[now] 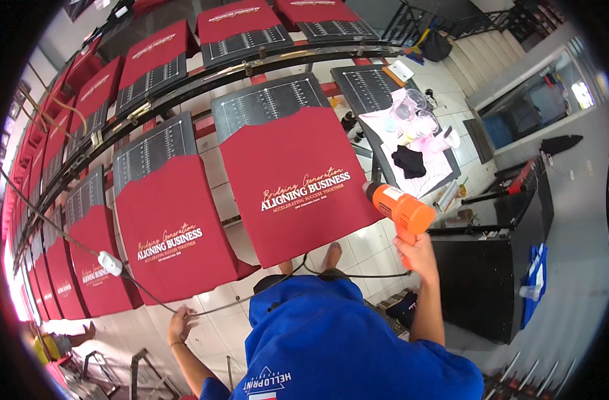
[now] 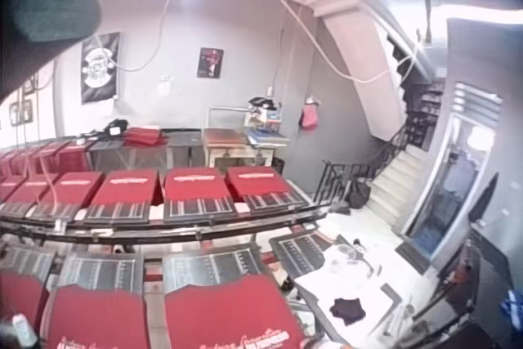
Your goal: The person uses a heat gun to cure or dry ink on several red screen-printed shirts lined up on a production rack, moving the tool across each print individually.
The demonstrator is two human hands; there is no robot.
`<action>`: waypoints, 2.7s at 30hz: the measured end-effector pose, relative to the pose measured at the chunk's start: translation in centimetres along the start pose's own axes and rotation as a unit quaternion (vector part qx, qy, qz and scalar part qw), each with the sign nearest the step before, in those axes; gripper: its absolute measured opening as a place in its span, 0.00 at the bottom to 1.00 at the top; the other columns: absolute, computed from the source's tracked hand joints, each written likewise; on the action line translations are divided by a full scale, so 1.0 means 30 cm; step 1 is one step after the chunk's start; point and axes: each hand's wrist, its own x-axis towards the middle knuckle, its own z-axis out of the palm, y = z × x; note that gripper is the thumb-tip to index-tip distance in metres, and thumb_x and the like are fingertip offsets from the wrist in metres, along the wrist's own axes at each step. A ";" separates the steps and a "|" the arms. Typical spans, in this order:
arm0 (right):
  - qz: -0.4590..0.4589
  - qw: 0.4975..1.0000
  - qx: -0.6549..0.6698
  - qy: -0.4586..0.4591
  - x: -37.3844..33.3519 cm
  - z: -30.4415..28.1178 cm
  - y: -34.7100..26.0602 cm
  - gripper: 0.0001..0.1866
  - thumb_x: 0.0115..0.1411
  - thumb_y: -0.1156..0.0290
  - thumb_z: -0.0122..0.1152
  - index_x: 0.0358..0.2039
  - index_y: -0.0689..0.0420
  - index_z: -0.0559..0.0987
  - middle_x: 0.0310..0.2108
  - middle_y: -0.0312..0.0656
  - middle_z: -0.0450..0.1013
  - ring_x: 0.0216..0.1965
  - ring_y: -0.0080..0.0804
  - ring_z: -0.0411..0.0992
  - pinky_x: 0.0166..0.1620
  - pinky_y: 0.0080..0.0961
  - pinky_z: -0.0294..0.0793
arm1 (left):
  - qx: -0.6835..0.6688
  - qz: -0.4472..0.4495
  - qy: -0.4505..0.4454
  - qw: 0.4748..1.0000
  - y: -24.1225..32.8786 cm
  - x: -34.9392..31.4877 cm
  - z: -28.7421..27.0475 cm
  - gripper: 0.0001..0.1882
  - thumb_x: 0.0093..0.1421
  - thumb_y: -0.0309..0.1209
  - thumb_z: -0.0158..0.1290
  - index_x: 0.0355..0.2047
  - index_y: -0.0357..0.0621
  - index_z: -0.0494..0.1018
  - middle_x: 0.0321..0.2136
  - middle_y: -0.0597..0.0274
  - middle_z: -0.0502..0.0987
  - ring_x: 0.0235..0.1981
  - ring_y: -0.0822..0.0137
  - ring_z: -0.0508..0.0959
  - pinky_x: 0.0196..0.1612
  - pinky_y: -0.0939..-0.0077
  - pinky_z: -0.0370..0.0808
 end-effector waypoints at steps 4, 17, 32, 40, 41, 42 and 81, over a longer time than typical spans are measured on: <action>-0.123 0.982 -0.141 -0.024 0.205 -0.165 0.007 0.07 0.51 0.74 0.64 0.30 0.63 0.78 0.20 0.38 0.74 0.23 0.21 0.71 0.28 0.26 0.69 | -0.139 -0.066 0.323 0.934 -0.122 -0.295 -0.445 0.17 0.67 0.45 0.45 0.41 0.44 0.72 0.36 0.54 0.78 0.29 0.63 0.72 0.32 0.63 0.72; -0.282 0.915 -0.288 0.026 0.240 -0.944 -0.036 0.18 0.51 0.72 0.64 0.43 0.64 0.78 0.40 0.46 0.77 0.44 0.34 0.75 0.49 0.34 0.71 | 0.167 0.030 0.801 0.574 -0.453 -0.933 0.056 0.29 0.63 0.48 0.42 0.46 0.32 0.76 0.47 0.46 0.78 0.48 0.56 0.78 0.53 0.65 0.72; -0.004 0.937 0.037 -0.348 0.466 -0.289 -0.119 0.21 0.65 0.63 0.55 0.53 0.60 0.68 0.28 0.35 0.70 0.20 0.18 0.68 0.23 0.18 0.70 | 0.042 0.124 0.459 0.879 -0.310 -0.160 0.428 0.30 0.68 0.52 0.40 0.46 0.35 0.76 0.42 0.52 0.78 0.44 0.64 0.75 0.41 0.71 0.72; 0.011 0.964 0.007 -0.266 0.501 -0.142 -0.134 0.17 0.66 0.62 0.52 0.48 0.61 0.70 0.28 0.37 0.70 0.19 0.19 0.68 0.21 0.19 0.70 | -0.223 0.128 0.383 0.887 -0.080 0.166 0.684 0.40 0.68 0.59 0.36 0.64 0.35 0.57 0.60 0.44 0.64 0.55 0.49 0.71 0.58 0.59 0.69; 0.014 0.967 0.005 -0.255 0.504 -0.130 -0.143 0.17 0.66 0.62 0.52 0.48 0.61 0.70 0.28 0.37 0.70 0.19 0.19 0.68 0.21 0.19 0.70 | -0.253 0.138 0.380 0.879 -0.049 0.189 0.713 0.40 0.68 0.60 0.35 0.65 0.35 0.56 0.60 0.44 0.64 0.56 0.49 0.70 0.58 0.58 0.69; 0.020 0.967 0.006 -0.254 0.506 -0.123 -0.153 0.16 0.66 0.63 0.52 0.47 0.61 0.70 0.28 0.37 0.71 0.19 0.19 0.68 0.21 0.20 0.71 | -0.281 0.149 0.377 0.870 -0.031 0.209 0.715 0.41 0.67 0.60 0.35 0.65 0.35 0.55 0.60 0.44 0.64 0.56 0.49 0.70 0.58 0.58 0.69; 0.069 0.976 -0.006 -0.204 0.482 0.030 -0.222 0.18 0.65 0.65 0.54 0.51 0.61 0.69 0.29 0.37 0.71 0.20 0.19 0.68 0.21 0.19 0.71 | -0.216 0.165 0.601 0.752 0.114 0.250 0.909 0.36 0.69 0.50 0.34 0.53 0.18 0.62 0.54 0.30 0.68 0.51 0.42 0.74 0.53 0.57 0.74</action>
